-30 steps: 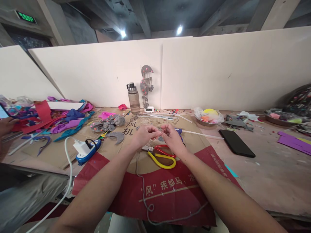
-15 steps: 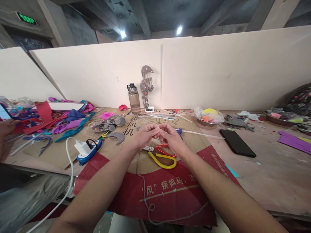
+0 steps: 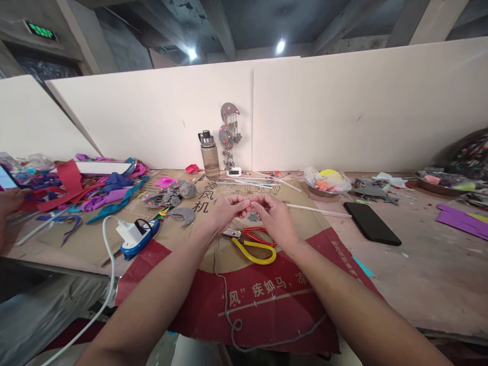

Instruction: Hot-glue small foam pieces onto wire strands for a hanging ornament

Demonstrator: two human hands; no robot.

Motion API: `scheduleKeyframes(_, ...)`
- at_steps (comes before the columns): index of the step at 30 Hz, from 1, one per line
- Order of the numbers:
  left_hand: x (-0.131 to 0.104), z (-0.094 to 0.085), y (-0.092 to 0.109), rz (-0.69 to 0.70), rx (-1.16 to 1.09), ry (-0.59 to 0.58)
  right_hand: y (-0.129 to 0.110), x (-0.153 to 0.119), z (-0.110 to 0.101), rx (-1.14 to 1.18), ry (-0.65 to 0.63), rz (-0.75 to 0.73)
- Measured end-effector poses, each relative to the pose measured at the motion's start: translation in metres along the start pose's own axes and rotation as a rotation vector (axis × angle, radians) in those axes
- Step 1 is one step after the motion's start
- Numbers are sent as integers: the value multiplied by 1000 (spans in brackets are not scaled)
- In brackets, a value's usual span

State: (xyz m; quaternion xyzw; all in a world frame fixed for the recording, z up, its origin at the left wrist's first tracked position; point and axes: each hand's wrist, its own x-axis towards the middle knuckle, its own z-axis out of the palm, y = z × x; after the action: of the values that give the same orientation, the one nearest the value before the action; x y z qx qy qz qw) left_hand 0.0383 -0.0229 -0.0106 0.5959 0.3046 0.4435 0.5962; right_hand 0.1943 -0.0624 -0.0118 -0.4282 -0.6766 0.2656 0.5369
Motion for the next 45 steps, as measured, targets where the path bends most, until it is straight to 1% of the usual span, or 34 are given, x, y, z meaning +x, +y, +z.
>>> scheduleKeyframes(4, -1, -5, 1, -51, 56, -35, -2, 0, -4, -162, -36, -63)
scheduleKeyframes(11, 0, -14, 1, -146, 112, -105, -5, -1, -8, -325, -103, -160)
scheduleKeyframes(14, -1, -14, 2, -152, 126, -113, -4, -1, -7, -405, -123, -184)
scheduleKeyframes(17, 0, -15, 0, -129, 154, -98, -4, -1, -5, -459, -122, -164)
scheduleKeyframes(21, 3, -17, -4, -119, 166, -91, -6, -2, -1, -467, -113, -103)
scheduleKeyframes(24, 3, -18, -4, -118, 164, -98, -2, -1, -1, -471, -107, -105)
scheduleKeyframes(26, 2, -18, -3, -132, 169, -121, 2, 1, -4, -478, -65, -115)
scheduleKeyframes(28, 1, -17, -1, -154, 167, -141, 6, 4, -8, -449, -15, -105)
scheduleKeyframes(29, 1, -18, 0, -165, 158, -144, 6, 5, -10, -406, -13, -88)
scheduleKeyframes(32, 1, -19, 1, -179, 99, -134, 4, 5, -13, -226, -106, -48)
scheduleKeyframes(35, 2, -22, 2, -174, 47, -143, -2, 3, -10, -135, -183, -82)
scheduleKeyframes(37, 2, -24, 3, -168, 25, -162, -3, 1, -7, -96, -190, -94)
scheduleKeyframes(40, 1, -25, 5, -155, 3, -179, -2, 0, -5, -10, -168, -71)
scheduleKeyframes(42, 1, -25, 5, -145, -3, -186, -2, 0, -4, -4, -157, -63)
scheduleKeyframes(45, 1, -24, 3, -133, -14, -185, -3, 0, -4, -68, -136, -80)
